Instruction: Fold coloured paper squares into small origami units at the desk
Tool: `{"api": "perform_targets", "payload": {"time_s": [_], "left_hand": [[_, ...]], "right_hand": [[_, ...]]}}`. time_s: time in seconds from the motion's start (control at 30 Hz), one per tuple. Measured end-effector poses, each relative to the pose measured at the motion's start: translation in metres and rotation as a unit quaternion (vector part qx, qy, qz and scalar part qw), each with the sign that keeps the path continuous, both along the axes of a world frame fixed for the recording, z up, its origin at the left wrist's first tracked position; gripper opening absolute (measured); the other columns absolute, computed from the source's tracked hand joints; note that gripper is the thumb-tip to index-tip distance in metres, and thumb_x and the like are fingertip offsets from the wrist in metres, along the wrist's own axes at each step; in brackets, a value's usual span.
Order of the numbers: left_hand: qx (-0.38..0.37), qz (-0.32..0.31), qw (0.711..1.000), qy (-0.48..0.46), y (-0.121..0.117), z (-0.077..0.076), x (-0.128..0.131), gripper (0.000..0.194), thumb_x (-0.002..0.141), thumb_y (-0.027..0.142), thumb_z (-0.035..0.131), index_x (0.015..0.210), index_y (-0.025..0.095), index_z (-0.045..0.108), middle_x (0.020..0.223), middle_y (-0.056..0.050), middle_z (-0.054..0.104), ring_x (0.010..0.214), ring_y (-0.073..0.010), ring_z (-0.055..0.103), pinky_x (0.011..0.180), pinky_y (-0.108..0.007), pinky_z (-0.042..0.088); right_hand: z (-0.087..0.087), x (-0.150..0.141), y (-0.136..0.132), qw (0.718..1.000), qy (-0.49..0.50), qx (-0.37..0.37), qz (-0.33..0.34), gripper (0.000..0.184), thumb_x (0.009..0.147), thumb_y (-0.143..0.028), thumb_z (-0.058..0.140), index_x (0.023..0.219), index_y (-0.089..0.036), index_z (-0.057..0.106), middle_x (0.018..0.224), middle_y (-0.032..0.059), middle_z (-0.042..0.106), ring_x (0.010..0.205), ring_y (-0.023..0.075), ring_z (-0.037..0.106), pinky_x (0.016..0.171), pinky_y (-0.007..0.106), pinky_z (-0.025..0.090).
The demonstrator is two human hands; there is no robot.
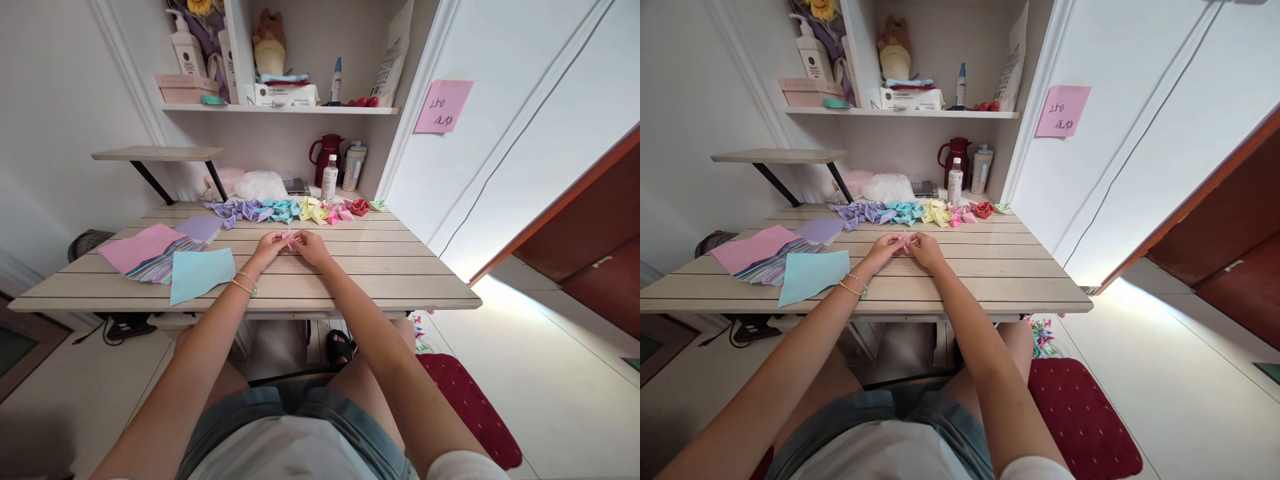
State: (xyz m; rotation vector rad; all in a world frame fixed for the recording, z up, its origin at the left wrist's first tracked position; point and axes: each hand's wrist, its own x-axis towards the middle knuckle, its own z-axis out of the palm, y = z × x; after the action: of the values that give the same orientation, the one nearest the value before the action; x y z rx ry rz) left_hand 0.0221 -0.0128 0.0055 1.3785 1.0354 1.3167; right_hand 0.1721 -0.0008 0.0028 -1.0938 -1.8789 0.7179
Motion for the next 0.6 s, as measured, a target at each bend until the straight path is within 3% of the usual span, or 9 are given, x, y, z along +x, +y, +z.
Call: {"api": "perform_targets", "payload": {"time_s": [0.33, 0.6], "left_hand": [[0.065, -0.002, 0.99, 0.122, 0.002, -0.007, 0.0, 0.032, 0.068, 0.046, 0.067, 0.069, 0.016, 0.055, 0.062, -0.002, 0.063, 0.062, -0.0157, 0.06, 0.067, -0.029, 0.046], [0.149, 0.019, 0.951, 0.269, -0.005, -0.002, -0.002, 0.03, 0.074, 0.046, 0.06, 0.064, 0.02, 0.049, 0.059, 0.002, 0.055, 0.059, -0.0151, 0.053, 0.059, -0.026, 0.038]], "right_hand": [[0.002, 0.003, -0.003, 0.991, -0.13, 0.037, -0.011, 0.012, 0.079, -0.021, 0.052, 0.084, -0.017, 0.062, 0.072, 0.0018, 0.067, 0.065, 0.013, 0.057, 0.067, 0.023, 0.041], [0.004, 0.002, -0.008, 0.978, -0.198, 0.06, -0.017, 0.016, 0.079, -0.018, 0.049, 0.085, -0.018, 0.063, 0.076, 0.0051, 0.066, 0.068, 0.0164, 0.054, 0.063, 0.024, 0.037]]}}
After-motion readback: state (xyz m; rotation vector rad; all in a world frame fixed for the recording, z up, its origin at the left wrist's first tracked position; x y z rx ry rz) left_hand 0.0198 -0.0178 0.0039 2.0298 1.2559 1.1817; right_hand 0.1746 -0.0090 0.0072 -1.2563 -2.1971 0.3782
